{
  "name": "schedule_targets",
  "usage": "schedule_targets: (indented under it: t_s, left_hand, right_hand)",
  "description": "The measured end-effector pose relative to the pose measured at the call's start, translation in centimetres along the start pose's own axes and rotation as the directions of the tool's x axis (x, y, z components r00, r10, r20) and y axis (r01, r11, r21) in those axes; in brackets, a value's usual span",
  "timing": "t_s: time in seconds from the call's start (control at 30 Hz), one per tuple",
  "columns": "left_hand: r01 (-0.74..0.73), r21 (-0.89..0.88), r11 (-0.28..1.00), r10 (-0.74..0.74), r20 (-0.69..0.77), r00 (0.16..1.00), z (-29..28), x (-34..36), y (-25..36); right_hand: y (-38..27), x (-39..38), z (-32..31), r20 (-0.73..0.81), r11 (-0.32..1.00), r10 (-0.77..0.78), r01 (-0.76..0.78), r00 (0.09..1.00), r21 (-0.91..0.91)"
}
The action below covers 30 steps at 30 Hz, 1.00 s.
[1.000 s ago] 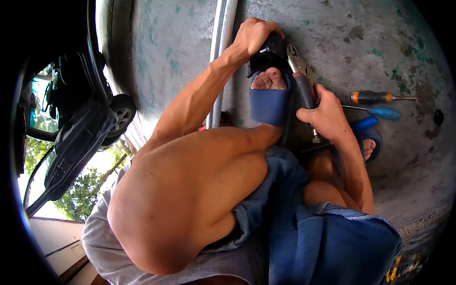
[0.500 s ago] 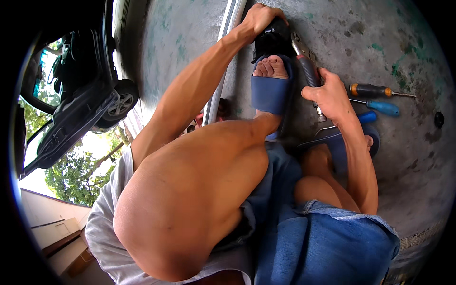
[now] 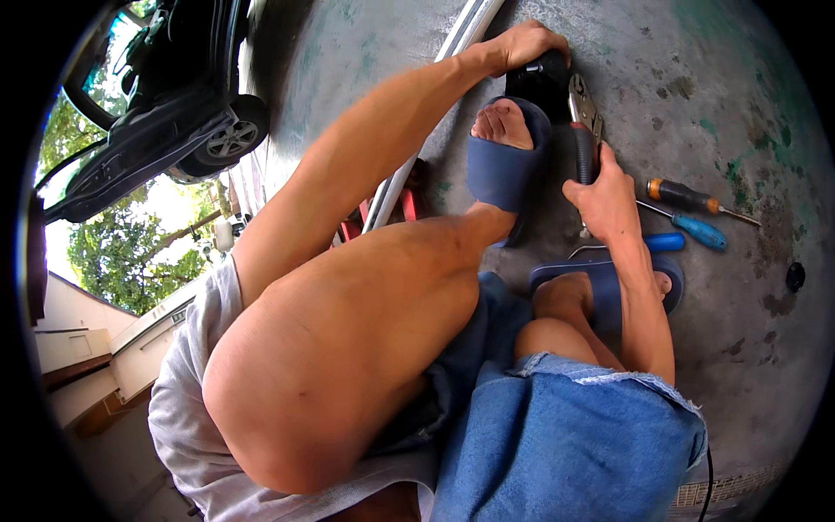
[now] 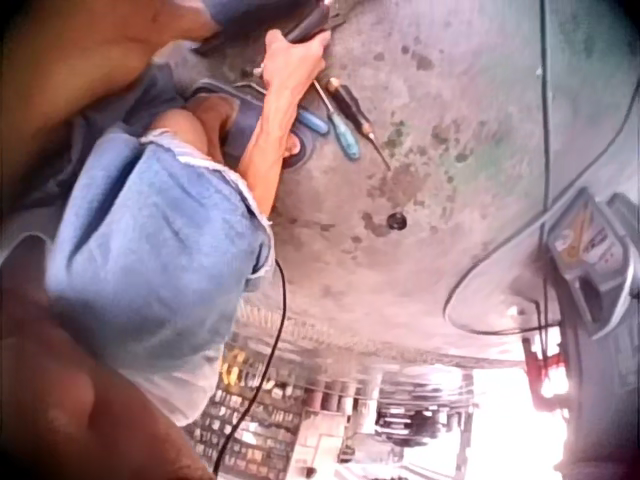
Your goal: The person disassembles and repairs a car side mirror using pliers and screwdrivers while sitting on a garage floor.
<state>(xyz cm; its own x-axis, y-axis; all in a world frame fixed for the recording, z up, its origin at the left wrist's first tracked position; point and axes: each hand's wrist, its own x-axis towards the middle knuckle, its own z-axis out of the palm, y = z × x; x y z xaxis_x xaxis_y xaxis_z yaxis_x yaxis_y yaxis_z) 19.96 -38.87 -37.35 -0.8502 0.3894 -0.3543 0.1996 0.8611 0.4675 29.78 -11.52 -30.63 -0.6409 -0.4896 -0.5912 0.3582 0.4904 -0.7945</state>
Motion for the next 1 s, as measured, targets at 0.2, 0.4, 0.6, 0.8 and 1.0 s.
schedule_targets:
  t_s: [0.2,0.4,0.6,0.8,1.0]
  left_hand:
    - [0.088,-0.252,0.964,-0.069,0.085,0.994,0.2,-1.1,0.7]
    - [0.152,-0.322,0.934,-0.091,0.197,0.976,-0.5,-1.4,1.3]
    - [0.144,-0.298,0.944,-0.109,0.132,0.985,-0.4,-1.6,3.0]
    - [0.224,-0.322,0.92,-0.185,0.147,0.972,-0.4,-1.5,2.4]
    - [0.098,-0.187,0.977,-0.085,0.076,0.994,-0.2,-1.8,2.0]
  right_hand:
    - [0.7,-0.8,1.1,-0.054,0.998,0.022,-0.025,0.998,-0.052]
    - [0.7,-1.3,0.4,0.077,0.994,0.068,-0.074,0.995,0.086]
    - [2.1,-2.3,-0.2,0.305,0.737,0.117,-0.289,0.945,0.611]
    - [3.6,-1.3,1.5,0.465,0.12,-0.196,-0.449,0.864,0.885]
    - [5.4,-0.4,2.7,0.499,0.024,-0.269,-0.512,0.824,0.858]
